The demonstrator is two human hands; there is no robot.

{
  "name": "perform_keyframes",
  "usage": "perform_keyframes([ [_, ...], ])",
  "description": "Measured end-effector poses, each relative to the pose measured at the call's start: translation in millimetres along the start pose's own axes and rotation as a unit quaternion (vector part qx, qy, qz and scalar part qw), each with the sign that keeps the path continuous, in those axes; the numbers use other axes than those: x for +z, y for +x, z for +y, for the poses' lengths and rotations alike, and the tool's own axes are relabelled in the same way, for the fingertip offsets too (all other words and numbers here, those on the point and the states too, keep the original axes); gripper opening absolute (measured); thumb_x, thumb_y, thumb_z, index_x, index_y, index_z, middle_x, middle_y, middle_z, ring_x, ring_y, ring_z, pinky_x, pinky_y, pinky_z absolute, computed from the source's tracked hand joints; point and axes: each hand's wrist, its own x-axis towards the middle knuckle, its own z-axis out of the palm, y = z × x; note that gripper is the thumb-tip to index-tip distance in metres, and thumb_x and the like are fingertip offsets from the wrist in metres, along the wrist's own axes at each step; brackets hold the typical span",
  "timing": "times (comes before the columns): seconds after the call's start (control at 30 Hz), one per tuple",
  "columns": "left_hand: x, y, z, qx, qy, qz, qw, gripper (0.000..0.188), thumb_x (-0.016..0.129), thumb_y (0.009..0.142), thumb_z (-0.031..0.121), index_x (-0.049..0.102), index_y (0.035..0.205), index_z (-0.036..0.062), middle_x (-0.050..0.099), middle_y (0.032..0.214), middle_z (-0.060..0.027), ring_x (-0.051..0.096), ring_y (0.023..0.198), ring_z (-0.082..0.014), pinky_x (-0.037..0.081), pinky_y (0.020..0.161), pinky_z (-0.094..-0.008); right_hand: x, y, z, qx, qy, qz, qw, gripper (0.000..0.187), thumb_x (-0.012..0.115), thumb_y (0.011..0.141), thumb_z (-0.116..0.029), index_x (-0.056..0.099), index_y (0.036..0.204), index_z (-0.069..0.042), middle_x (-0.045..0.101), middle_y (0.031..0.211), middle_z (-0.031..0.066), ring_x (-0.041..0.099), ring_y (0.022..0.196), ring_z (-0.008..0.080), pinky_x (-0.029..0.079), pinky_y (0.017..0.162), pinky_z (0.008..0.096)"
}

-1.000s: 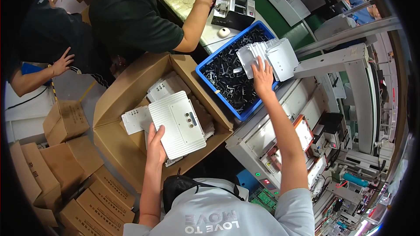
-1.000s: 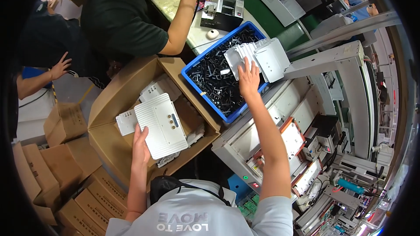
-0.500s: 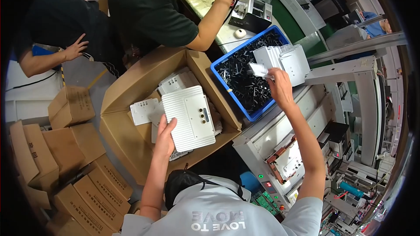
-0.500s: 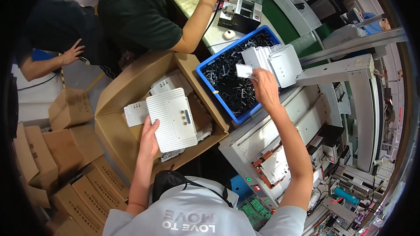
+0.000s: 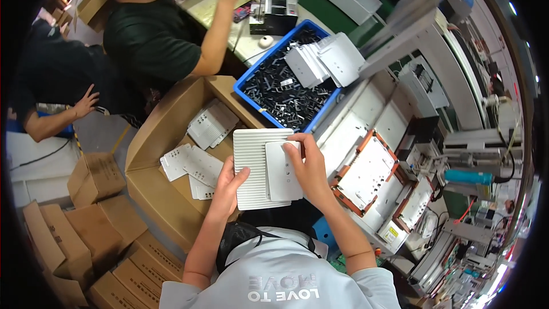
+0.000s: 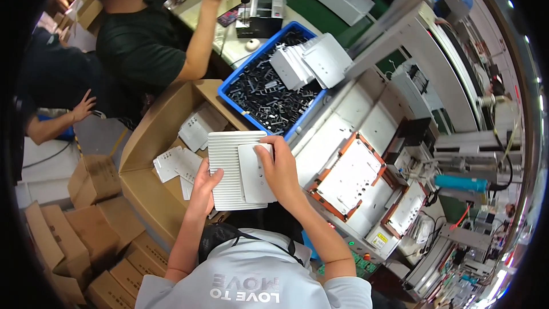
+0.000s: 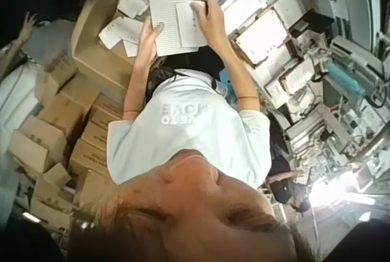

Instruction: Assembling or processing small components by placing them onto a specialized machine template on a factory floor.

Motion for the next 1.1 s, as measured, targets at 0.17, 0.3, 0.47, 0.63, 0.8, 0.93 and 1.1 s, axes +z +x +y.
perform_keyframes([
  [0.17, 32, -12, -14, -0.011, 0.001, -0.008, 1.000, 0.027, 0.054, 0.096, 0.011, 0.046, 0.120, 0.0024, 0.056, 0.117, -0.0091, 0.053, 0.107, -0.0132, 0.041, 0.095, -0.0283, -3, -26, 10, -0.127, -0.097, 0.176, 0.971, 0.023, 0.060, 0.090, -0.012, 0.052, 0.108, 0.001, 0.053, 0.099, 0.0123, 0.052, 0.092, 0.0241, 0.042, 0.082, 0.0321],
  [0.3, 46, -18, -25, -0.019, 0.024, -0.013, 0.999, 0.032, 0.054, 0.095, 0.012, 0.045, 0.123, 0.0015, 0.057, 0.118, -0.0100, 0.055, 0.107, -0.0148, 0.042, 0.094, -0.0286, -15, -43, 17, -0.116, -0.149, 0.197, 0.962, 0.039, 0.069, 0.083, -0.018, 0.051, 0.113, -0.001, 0.044, 0.116, 0.0191, 0.047, 0.106, 0.0338, 0.038, 0.095, 0.0387],
  [0.47, 62, -28, -37, -0.078, 0.004, -0.015, 0.997, 0.036, 0.053, 0.094, 0.010, 0.042, 0.127, 0.0009, 0.057, 0.119, -0.0118, 0.057, 0.106, -0.0188, 0.047, 0.092, -0.0323, -39, -63, 26, -0.063, -0.135, 0.155, 0.977, 0.066, 0.071, 0.081, -0.027, 0.039, 0.134, -0.002, 0.035, 0.136, 0.0250, 0.039, 0.123, 0.0416, 0.034, 0.102, 0.0450],
  [0.63, 72, -32, -36, -0.062, 0.000, -0.022, 0.998, 0.039, 0.051, 0.095, 0.011, 0.041, 0.131, 0.0008, 0.057, 0.119, -0.0114, 0.058, 0.108, -0.0186, 0.047, 0.093, -0.0313, -97, -94, 36, -0.086, -0.075, 0.155, 0.981, 0.054, 0.064, 0.087, -0.021, 0.044, 0.134, -0.003, 0.035, 0.142, 0.0225, 0.033, 0.132, 0.0376, 0.028, 0.109, 0.0424],
  [0.8, 79, -26, -31, -0.055, 0.012, -0.007, 0.998, 0.041, 0.051, 0.096, 0.013, 0.040, 0.133, 0.0013, 0.057, 0.119, -0.0104, 0.058, 0.106, -0.0183, 0.049, 0.090, -0.0306, -162, -140, 130, 0.053, -0.200, 0.341, 0.917, 0.039, 0.058, 0.092, -0.021, 0.052, 0.124, 0.000, 0.057, 0.117, 0.0173, 0.054, 0.107, 0.0309, 0.042, 0.093, 0.0371],
  [0.93, 81, -29, -34, -0.058, 0.012, 0.015, 0.998, 0.042, 0.052, 0.096, 0.014, 0.039, 0.134, 0.0015, 0.056, 0.120, -0.0109, 0.058, 0.106, -0.0188, 0.048, 0.090, -0.0308, -168, -169, 136, 0.184, 0.015, 0.292, 0.939, 0.047, 0.057, 0.093, -0.023, 0.046, 0.131, 0.001, 0.056, 0.114, 0.0168, 0.057, 0.095, 0.0215, 0.047, 0.080, 0.0305],
  [1.1, 85, -30, -45, -0.067, 0.008, 0.008, 0.998, 0.042, 0.052, 0.096, 0.013, 0.039, 0.134, 0.0018, 0.056, 0.120, -0.0108, 0.058, 0.106, -0.0189, 0.048, 0.091, -0.0312, -126, -181, 150, 0.114, -0.076, 0.274, 0.952, 0.055, 0.052, 0.096, -0.023, 0.032, 0.141, 0.001, 0.055, 0.106, 0.0163, 0.057, 0.089, 0.0212, 0.047, 0.076, 0.0313],
])
